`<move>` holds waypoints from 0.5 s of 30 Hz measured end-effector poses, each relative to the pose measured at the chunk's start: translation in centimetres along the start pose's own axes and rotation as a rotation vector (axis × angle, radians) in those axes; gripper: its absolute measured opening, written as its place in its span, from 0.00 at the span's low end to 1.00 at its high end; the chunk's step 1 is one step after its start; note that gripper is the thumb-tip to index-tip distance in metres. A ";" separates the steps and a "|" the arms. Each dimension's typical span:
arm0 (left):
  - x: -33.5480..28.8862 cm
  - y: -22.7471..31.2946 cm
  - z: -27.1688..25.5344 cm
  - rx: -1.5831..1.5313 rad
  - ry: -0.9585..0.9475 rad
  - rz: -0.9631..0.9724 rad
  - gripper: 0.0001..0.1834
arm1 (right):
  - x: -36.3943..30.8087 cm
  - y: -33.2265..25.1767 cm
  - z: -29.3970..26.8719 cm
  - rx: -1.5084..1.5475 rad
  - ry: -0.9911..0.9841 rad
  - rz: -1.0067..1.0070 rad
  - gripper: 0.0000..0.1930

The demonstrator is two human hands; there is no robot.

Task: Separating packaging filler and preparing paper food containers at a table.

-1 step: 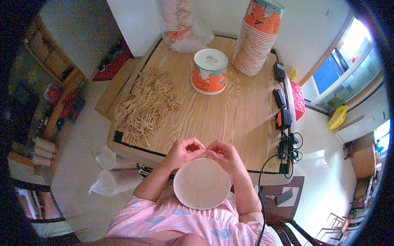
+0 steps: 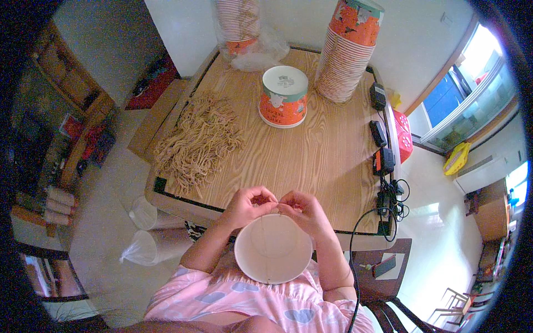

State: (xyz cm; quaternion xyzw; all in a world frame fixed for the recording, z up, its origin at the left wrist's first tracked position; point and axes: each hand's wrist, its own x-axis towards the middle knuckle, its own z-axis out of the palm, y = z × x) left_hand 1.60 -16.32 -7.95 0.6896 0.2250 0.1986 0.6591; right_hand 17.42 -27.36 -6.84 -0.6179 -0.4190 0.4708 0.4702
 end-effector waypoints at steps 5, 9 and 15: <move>0.0 0.2 0.1 -0.030 0.009 -0.005 0.05 | 0.1 0.0 0.0 -0.002 -0.012 -0.007 0.03; -0.1 0.6 0.0 0.019 -0.012 -0.010 0.05 | 0.1 0.3 0.0 0.013 -0.015 0.002 0.03; -0.2 0.2 -0.1 0.007 -0.042 -0.022 0.05 | 0.1 0.8 0.0 0.030 -0.031 0.000 0.03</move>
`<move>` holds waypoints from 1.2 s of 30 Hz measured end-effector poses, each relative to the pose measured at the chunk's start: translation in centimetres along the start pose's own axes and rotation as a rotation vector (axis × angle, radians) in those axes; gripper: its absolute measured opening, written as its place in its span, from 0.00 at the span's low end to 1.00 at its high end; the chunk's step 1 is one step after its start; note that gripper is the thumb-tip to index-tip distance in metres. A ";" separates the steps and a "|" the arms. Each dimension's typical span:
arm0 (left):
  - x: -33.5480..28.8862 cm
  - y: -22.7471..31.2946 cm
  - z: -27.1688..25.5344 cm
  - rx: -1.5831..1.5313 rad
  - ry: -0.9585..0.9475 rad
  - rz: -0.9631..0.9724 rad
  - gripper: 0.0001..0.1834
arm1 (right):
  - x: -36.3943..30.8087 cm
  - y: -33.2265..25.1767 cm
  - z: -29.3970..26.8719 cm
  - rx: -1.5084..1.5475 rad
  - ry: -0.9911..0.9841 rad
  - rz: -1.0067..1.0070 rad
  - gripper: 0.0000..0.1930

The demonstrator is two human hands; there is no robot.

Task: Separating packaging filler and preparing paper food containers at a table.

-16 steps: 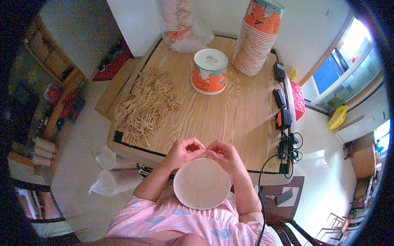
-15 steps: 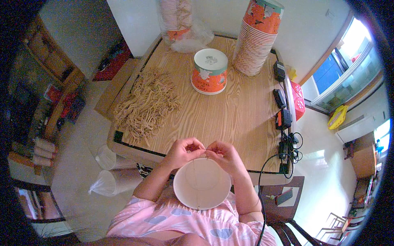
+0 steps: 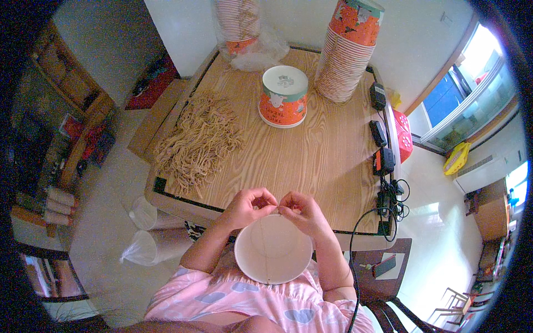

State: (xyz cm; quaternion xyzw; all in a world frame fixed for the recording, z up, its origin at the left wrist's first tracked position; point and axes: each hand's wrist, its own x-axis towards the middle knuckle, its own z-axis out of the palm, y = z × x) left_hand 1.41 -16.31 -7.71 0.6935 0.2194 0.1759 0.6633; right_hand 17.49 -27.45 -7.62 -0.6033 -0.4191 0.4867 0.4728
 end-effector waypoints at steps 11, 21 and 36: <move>-0.1 -0.8 -0.6 -0.032 0.000 -0.029 0.06 | 0.0 -0.2 0.0 -0.012 -0.016 -0.022 0.03; 0.1 -0.7 -0.5 -0.067 -0.019 -0.005 0.05 | 0.4 0.1 0.1 -0.076 0.024 -0.051 0.04; 0.2 -1.2 -0.1 -0.007 0.075 0.066 0.04 | 0.0 -0.7 0.2 -0.092 0.010 -0.096 0.05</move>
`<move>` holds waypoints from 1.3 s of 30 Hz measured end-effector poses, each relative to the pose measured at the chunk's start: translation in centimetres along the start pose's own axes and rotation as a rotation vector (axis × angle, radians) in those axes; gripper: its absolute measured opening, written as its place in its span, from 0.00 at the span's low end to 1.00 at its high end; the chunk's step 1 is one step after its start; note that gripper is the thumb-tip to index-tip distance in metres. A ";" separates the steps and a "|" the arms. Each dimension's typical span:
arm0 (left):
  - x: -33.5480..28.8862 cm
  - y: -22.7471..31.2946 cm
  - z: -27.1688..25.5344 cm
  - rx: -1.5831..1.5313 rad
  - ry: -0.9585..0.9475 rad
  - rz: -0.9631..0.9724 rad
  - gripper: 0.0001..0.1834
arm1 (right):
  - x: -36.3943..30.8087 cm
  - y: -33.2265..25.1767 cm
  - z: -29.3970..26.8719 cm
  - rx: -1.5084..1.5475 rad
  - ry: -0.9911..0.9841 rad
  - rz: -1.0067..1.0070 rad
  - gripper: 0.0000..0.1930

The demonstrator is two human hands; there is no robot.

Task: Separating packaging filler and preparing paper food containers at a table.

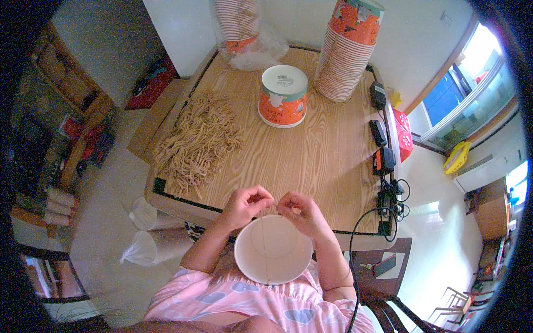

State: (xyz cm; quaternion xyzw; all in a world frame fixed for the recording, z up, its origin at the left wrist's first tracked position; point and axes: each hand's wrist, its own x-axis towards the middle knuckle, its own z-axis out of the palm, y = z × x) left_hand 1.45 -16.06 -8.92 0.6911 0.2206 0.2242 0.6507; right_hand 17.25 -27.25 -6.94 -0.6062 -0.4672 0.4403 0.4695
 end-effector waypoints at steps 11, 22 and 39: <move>-0.1 -0.3 -0.1 -0.024 0.064 0.006 0.03 | 0.1 0.2 0.2 0.109 0.006 0.072 0.07; 0.1 0.5 0.3 0.022 0.028 0.004 0.05 | 0.5 0.3 0.2 0.109 0.023 0.091 0.09; 0.1 0.7 0.2 0.036 0.015 -0.022 0.05 | 0.5 1.0 0.1 0.127 -0.012 0.073 0.06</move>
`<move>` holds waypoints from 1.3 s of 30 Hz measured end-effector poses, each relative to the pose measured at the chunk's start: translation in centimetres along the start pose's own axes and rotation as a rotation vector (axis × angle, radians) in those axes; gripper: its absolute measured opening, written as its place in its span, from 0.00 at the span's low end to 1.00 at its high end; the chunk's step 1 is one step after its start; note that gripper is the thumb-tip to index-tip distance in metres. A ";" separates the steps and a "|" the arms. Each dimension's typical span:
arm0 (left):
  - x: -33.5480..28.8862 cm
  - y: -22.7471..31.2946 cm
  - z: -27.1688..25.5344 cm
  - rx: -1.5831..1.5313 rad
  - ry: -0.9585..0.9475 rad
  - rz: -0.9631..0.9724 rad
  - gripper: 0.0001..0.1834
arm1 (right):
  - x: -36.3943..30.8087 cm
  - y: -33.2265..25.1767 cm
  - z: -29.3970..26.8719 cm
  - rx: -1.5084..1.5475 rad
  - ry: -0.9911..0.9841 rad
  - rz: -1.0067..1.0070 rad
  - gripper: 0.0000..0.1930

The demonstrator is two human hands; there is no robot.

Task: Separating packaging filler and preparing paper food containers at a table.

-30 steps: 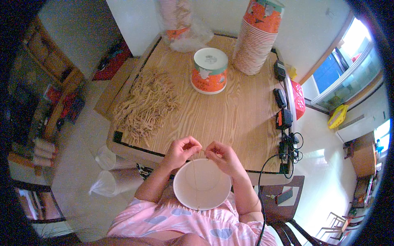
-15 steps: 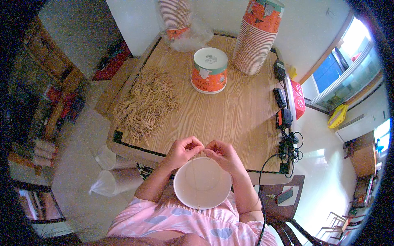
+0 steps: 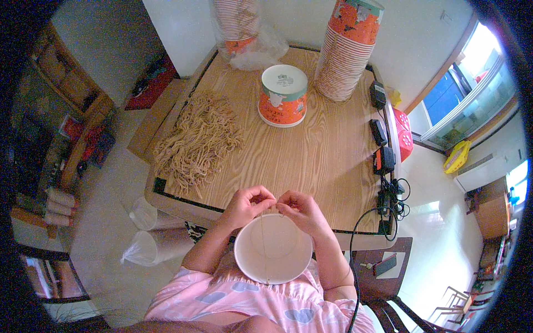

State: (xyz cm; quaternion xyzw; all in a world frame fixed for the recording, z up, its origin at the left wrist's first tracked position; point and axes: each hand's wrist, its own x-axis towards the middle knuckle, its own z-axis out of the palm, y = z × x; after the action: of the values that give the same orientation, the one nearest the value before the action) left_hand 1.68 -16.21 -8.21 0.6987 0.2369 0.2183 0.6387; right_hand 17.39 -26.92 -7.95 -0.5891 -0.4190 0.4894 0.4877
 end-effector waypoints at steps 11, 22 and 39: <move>0.1 0.0 0.4 0.096 0.020 0.055 0.04 | -0.1 -0.4 0.2 -0.208 0.060 -0.115 0.05; 0.2 -0.6 0.0 0.069 0.031 0.031 0.05 | -0.3 0.1 0.1 0.037 0.061 -0.007 0.04; 0.1 0.2 0.1 0.069 0.005 -0.005 0.06 | -0.2 0.1 0.0 0.097 0.026 0.027 0.06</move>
State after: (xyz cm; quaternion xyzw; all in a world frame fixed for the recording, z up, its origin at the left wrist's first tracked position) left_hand 1.81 -16.30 -8.03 0.7191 0.2476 0.2103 0.6143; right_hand 17.37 -27.10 -7.98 -0.5766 -0.3805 0.5080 0.5144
